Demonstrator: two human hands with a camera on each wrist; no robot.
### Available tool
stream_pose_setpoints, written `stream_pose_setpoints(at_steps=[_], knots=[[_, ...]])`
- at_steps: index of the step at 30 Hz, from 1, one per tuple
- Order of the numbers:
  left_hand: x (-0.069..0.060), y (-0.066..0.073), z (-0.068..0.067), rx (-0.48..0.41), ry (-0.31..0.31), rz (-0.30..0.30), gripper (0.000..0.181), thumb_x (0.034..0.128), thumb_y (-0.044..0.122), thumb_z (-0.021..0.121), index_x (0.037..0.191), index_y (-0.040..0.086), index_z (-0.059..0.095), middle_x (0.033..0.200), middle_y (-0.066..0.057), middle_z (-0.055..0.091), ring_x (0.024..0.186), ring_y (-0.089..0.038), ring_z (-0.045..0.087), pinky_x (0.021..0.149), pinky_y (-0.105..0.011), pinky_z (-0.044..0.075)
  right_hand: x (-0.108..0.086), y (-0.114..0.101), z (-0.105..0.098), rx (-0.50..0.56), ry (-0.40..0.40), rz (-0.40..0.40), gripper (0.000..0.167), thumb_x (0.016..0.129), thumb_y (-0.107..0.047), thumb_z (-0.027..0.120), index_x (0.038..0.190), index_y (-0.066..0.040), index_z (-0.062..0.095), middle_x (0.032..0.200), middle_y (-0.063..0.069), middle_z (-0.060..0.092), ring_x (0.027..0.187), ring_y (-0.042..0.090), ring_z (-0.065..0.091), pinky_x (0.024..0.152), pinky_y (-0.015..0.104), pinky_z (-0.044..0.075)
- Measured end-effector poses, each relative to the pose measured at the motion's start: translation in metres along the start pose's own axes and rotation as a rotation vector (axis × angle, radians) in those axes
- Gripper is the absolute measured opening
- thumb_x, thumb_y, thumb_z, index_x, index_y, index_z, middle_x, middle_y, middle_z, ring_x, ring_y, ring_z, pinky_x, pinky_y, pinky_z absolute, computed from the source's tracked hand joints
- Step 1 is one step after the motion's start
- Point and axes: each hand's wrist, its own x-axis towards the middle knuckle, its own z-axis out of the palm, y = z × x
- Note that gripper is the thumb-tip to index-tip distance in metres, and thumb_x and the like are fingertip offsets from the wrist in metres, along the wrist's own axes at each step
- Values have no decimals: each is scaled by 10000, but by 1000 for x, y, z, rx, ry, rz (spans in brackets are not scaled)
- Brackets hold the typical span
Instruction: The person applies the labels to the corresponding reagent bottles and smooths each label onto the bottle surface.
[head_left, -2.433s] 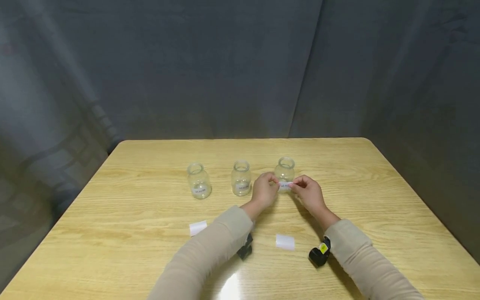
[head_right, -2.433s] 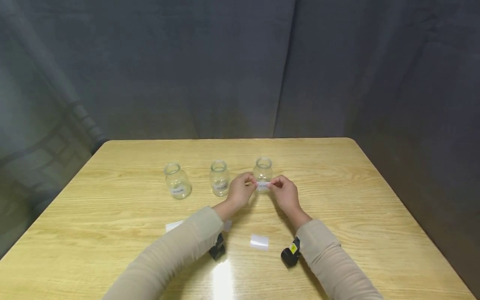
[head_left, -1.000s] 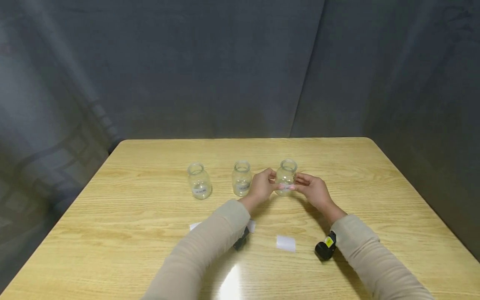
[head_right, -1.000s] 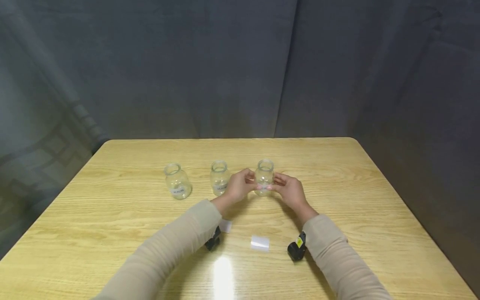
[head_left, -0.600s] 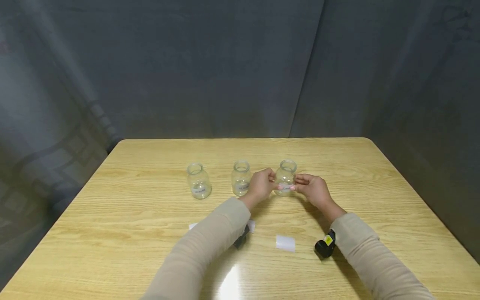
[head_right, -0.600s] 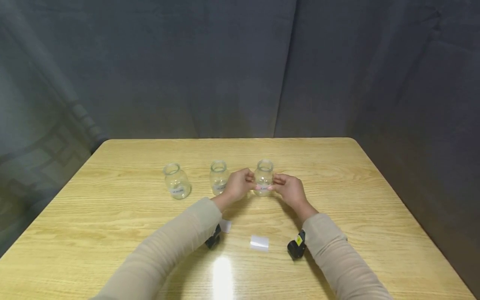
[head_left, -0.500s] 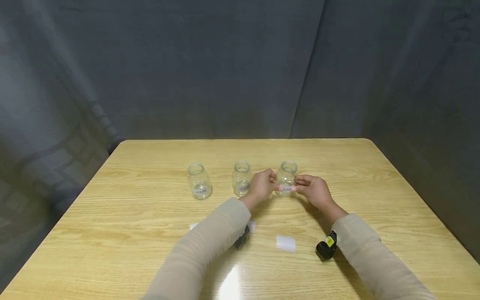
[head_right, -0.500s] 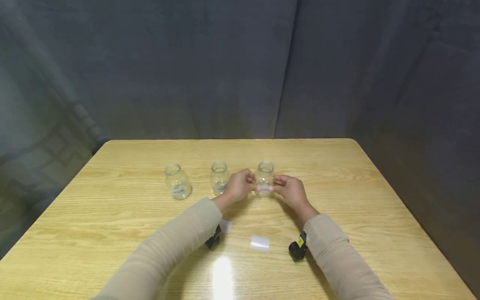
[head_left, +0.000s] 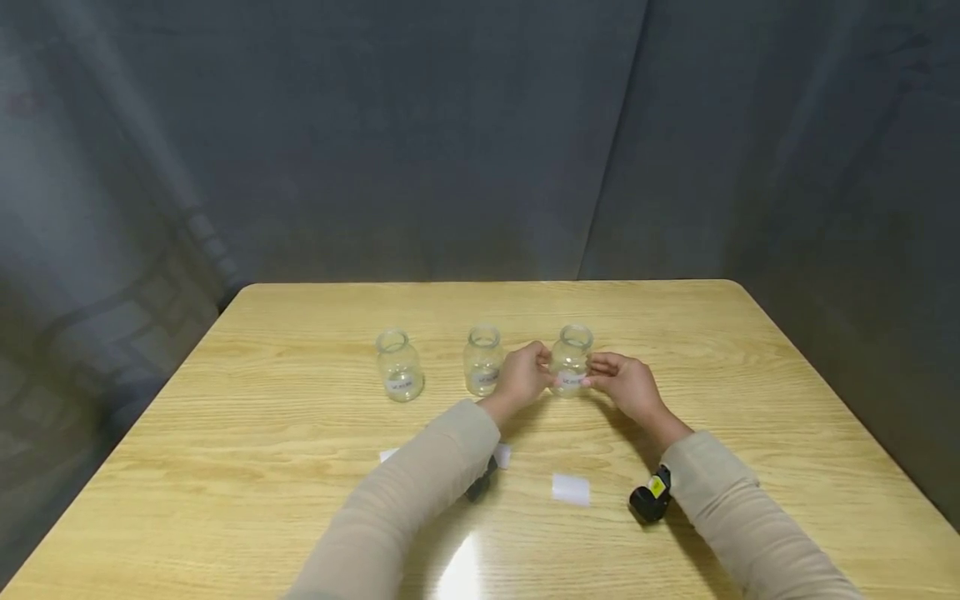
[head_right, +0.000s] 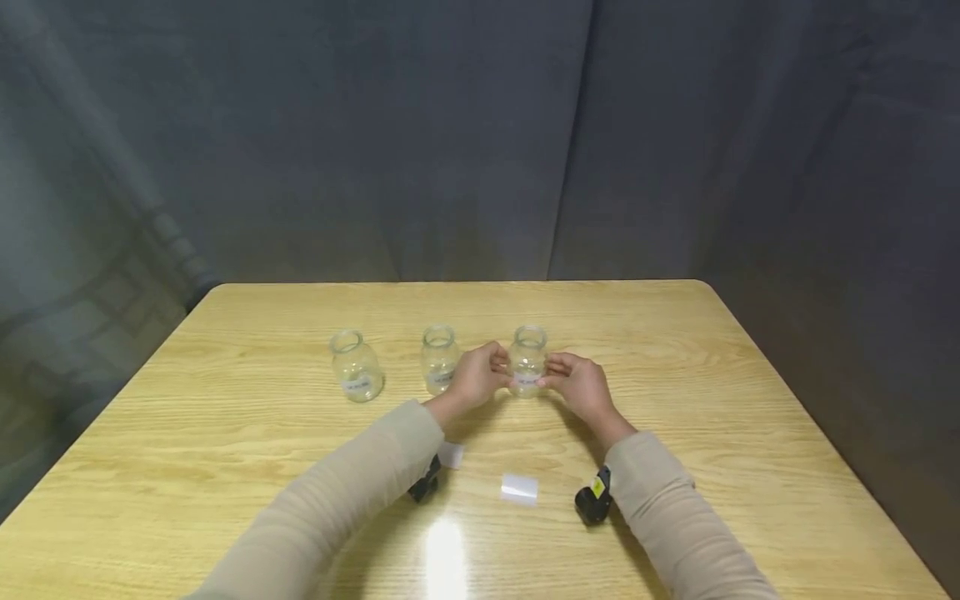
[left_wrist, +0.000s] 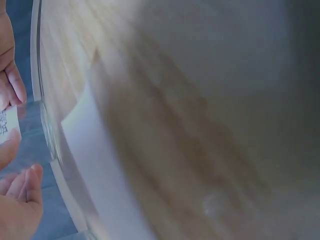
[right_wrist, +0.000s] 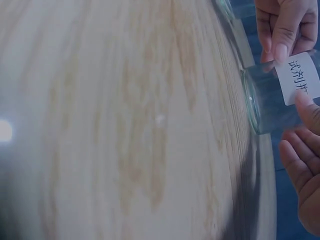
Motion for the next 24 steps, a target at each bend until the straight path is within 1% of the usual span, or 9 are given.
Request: stream_pose_setpoints(at_steps=[3, 6, 11, 13, 15, 18, 21, 23, 24], knots=[[-1, 0, -1, -10, -13, -10, 408, 674, 73, 717, 1033, 18, 529, 1004, -102, 592, 870, -174, 574, 672, -190, 466, 1, -1, 1, 23, -12, 1, 463, 764, -131, 646, 1151, 66, 484, 1094, 213, 539, 976, 293, 538, 766, 284, 465], [-2, 0, -4, -11, -35, -29, 460, 688, 100, 712, 1091, 24, 502, 1056, -104, 570, 896, -180, 564, 677, -203, 470, 2, -4, 2, 31, -26, -3, 451, 775, -130, 633, 1145, 75, 477, 1091, 230, 533, 975, 308, 535, 780, 307, 461], [-5, -1, -9, -7, -55, -49, 520, 721, 152, 691, 1159, -3, 457, 1110, -138, 539, 957, -220, 543, 753, -260, 465, 1, -6, 1, -67, -35, 3, 411, 813, -199, 598, 1112, 66, 501, 1057, 221, 551, 970, 330, 524, 797, 393, 442], [-7, -1, -12, -10, -63, -54, 523, 739, 167, 676, 1168, -23, 444, 1118, -158, 529, 982, -242, 531, 782, -286, 457, -1, -5, 0, -102, -52, 4, 404, 831, -219, 575, 1107, 68, 504, 1058, 221, 549, 976, 338, 515, 802, 415, 431], [-10, -1, -15, -8, -80, -63, 520, 753, 173, 663, 1173, -32, 436, 1129, -168, 519, 996, -256, 522, 790, -301, 456, -4, -4, -2, -116, -75, 10, 392, 847, -218, 553, 1109, 69, 502, 1069, 221, 543, 985, 341, 505, 805, 426, 424], [-16, -2, -20, -2, -110, -70, 509, 764, 191, 653, 1174, -23, 440, 1133, -163, 516, 996, -260, 517, 781, -310, 460, -10, -2, -4, -159, -104, -4, 389, 870, -231, 515, 1113, 72, 498, 1073, 222, 539, 987, 352, 496, 788, 437, 427], [-25, -4, -27, 3, -144, -67, 503, 772, 222, 645, 1182, 5, 451, 1140, -137, 516, 995, -247, 510, 777, -311, 458, -17, 0, -6, -190, -107, -21, 400, 885, -263, 483, 1122, 59, 501, 1081, 212, 539, 994, 358, 490, 788, 450, 422], [-32, -5, -33, -5, -174, -56, 510, 778, 243, 636, 1200, 23, 451, 1154, -116, 509, 1007, -237, 498, 785, -318, 451, -21, 1, -8, -212, -100, -31, 424, 889, -300, 465, 1133, 45, 503, 1095, 207, 535, 998, 361, 487, 791, 458, 418], [-36, -7, -36, -12, -188, -41, 515, 780, 247, 633, 1208, 26, 449, 1161, -110, 507, 1014, -238, 494, 791, -322, 447, -23, 1, -8, -222, -95, -34, 439, 890, -321, 458, 1139, 37, 505, 1103, 203, 533, 998, 361, 488, 795, 461, 416]])
